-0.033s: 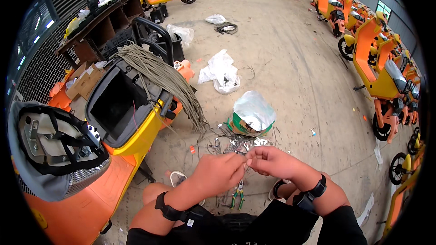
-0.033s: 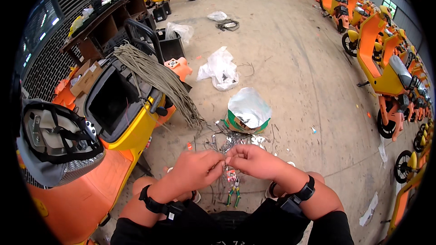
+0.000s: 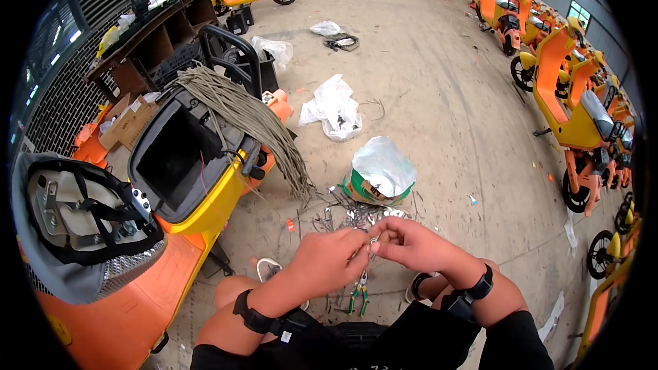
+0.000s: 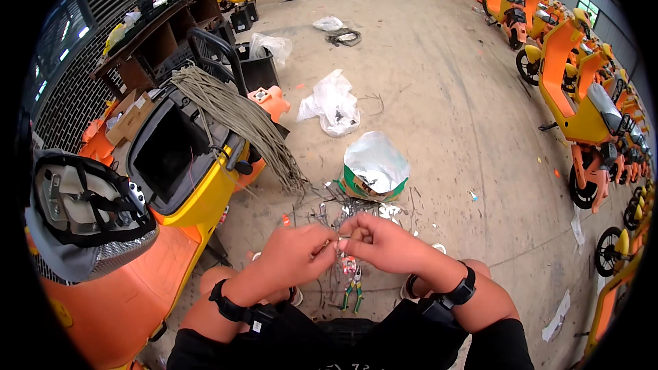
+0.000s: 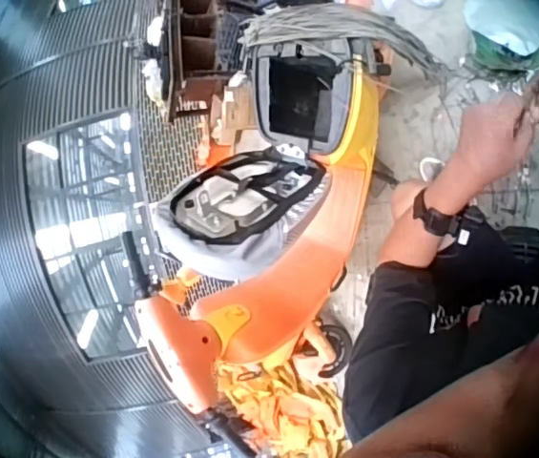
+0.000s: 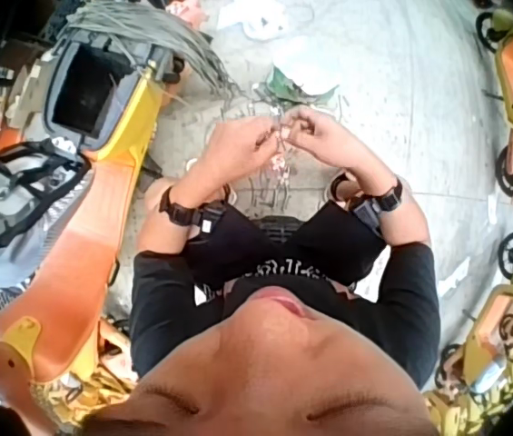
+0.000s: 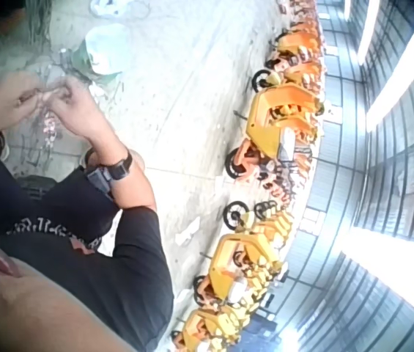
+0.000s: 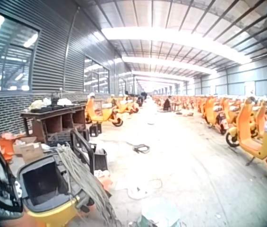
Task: The person strips insulation from the ends of several thin wires using a wire stripper and twists the exposed copper strands together by hand.
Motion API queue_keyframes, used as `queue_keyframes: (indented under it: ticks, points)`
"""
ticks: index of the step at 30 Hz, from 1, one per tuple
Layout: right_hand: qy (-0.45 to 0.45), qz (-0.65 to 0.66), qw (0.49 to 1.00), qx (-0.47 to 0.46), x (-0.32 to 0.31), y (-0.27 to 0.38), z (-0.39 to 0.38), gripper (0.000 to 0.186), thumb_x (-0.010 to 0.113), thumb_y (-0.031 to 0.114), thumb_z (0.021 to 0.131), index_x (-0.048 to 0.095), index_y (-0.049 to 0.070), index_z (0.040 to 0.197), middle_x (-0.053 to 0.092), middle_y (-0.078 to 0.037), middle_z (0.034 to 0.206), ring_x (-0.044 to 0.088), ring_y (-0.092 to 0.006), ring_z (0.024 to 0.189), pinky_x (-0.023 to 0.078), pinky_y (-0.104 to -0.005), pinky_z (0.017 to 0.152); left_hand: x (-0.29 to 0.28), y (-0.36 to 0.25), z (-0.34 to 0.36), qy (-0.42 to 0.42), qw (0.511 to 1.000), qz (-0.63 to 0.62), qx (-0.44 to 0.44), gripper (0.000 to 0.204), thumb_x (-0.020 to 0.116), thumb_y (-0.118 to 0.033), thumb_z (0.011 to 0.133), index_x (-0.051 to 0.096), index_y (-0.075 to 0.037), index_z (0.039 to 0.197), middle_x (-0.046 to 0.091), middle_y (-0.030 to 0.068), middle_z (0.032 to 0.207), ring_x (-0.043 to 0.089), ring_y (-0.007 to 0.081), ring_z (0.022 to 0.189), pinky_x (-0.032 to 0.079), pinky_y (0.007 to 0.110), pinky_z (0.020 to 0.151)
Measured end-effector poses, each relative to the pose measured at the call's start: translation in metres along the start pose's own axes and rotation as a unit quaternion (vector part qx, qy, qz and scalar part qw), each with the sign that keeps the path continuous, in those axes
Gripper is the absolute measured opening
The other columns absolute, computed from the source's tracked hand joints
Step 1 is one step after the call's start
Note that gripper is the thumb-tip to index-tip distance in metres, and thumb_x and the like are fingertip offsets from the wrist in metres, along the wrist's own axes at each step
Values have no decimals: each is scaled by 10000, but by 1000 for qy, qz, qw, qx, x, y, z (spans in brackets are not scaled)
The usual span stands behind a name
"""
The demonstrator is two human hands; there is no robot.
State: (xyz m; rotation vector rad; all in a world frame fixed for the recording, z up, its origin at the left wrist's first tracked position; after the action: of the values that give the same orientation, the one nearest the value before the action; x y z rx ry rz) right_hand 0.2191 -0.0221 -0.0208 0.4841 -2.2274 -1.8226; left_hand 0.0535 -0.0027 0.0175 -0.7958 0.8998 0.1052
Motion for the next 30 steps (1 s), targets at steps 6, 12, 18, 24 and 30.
queue_keyframes:
  ticks: [6,12,18,24,30]
  points:
    - [-62,-402,894,-188,0,36,-9,437,779,176,799,595,134,1194,617,-10,853,611,-209,833,354,-380,830,17,40,-6,82,887,-340,-302,97,626,-127,925,641,-32,942,557,-48,730,494,40,629,393,229,541]
    - [-101,-532,790,-287,2,35,-8,472,803,234,758,606,165,1181,606,12,984,582,-179,967,332,-441,968,21,39,-4,96,781,-470,-400,75,585,-121,937,621,-59,914,492,-65,701,394,31,574,308,217,511]
    - [-92,-504,805,-298,13,50,-9,587,770,488,765,594,160,1219,597,-3,1133,543,-217,1137,240,-546,1062,22,42,-10,73,715,-521,-460,69,567,-123,933,592,-71,894,448,-69,672,354,38,527,263,226,473]
    - [-188,-297,825,-443,2,64,-30,518,723,440,841,594,125,1231,618,-52,1139,583,-266,1117,277,-523,1065,15,55,-7,-20,682,-565,-463,85,546,-121,932,572,-42,917,421,-54,649,354,53,493,268,227,446]
    - [12,-371,790,-488,30,61,-36,257,617,30,826,663,58,1078,627,-74,1137,647,-285,1016,561,-384,828,13,50,-6,-24,659,-599,-454,91,533,-111,933,570,-29,914,427,-47,657,362,57,488,277,226,440]
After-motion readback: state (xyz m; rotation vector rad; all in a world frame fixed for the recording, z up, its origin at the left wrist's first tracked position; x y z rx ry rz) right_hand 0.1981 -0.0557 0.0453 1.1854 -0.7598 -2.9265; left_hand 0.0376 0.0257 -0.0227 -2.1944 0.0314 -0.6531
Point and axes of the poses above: each hand's wrist, its own z-axis towards the middle knuckle, its own x-axis out of the palm, y = z × x, the point moved 5 cm from there along z, towards the middle knuckle
